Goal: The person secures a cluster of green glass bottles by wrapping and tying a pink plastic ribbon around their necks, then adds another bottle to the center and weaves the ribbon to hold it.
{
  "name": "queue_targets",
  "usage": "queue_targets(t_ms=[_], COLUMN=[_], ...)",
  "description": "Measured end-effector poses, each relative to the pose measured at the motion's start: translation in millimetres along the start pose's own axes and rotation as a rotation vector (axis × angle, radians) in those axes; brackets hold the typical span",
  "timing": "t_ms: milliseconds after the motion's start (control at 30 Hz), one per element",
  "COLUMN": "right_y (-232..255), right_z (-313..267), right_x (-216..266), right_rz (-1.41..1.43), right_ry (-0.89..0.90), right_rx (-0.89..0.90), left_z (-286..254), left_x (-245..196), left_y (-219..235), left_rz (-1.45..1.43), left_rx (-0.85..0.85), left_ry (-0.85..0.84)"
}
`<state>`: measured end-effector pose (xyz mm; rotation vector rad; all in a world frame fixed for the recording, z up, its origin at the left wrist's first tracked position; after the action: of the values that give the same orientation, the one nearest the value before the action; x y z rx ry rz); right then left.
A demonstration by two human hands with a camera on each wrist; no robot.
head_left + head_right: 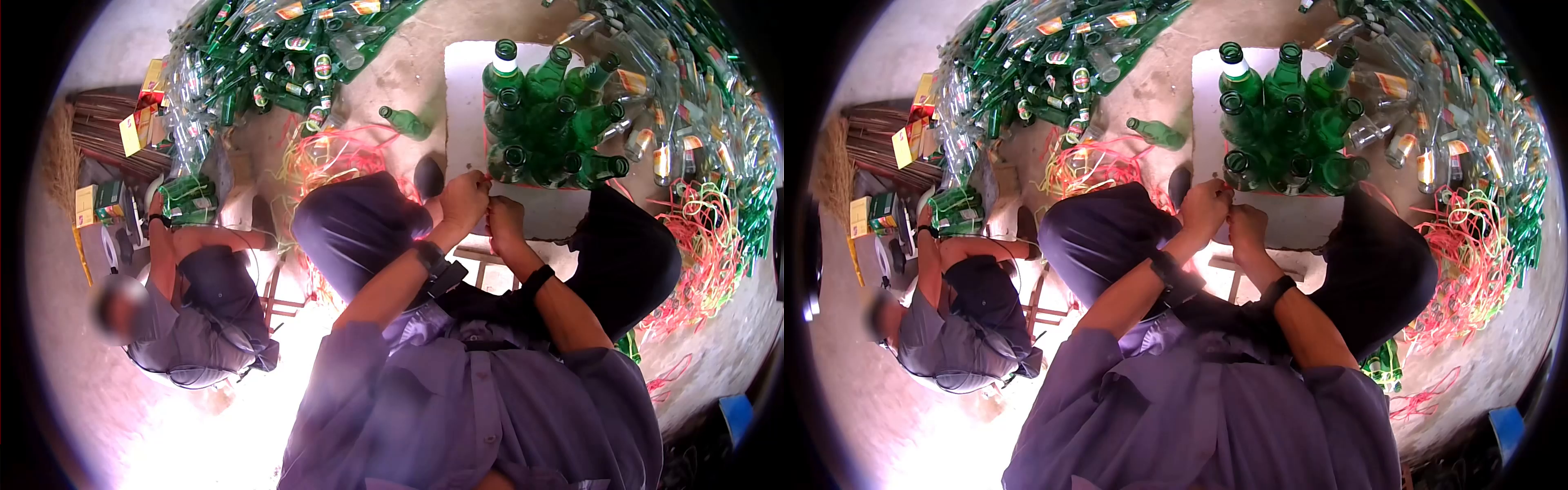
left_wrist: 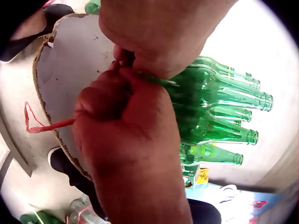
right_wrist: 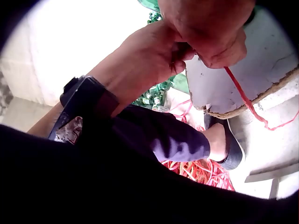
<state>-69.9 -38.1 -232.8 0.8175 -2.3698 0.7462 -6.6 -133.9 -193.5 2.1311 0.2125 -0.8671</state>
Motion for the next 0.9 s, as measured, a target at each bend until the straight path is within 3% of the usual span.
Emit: queue_targets(t_ms=[300, 533, 700, 900], right_y=[-7.3, -5.0, -6.2, 0.0], right_z=[3.3, 2.8, -1.4, -2.9], right_x=[-7.0, -6.0, -9.2, -7.5], right_rz=[-0.074, -0.051, 0.038, -0.083], right_ry=[0.143, 0.116, -0.039, 0.032], right_rx=[-0.044, 0.018, 0.012, 0.016], left_z=[9.6, 14.5, 19.4, -0.2], left_x=[7.6, 9.8, 13.6, -4.9], left_y=[-8.8, -9.8, -9.7, 7.0], left_rz=[-0.07, -0.024, -0.085, -0.04], left_rx=[-0.139, -0.099, -0.074, -0.066], left_ry=[-0.126, -0.116, -0.12, -0.087])
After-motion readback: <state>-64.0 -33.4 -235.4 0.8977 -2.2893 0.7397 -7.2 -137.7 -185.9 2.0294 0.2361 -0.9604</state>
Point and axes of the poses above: each hand's wrist, its own z-axis towards the middle knuckle, its own y-axis out of the back of the hand, x = y × z, the point moved 3 cm from there along z, towards the middle knuckle, and after that the axes turned 10 degrees about x, right-handed, at the moved point
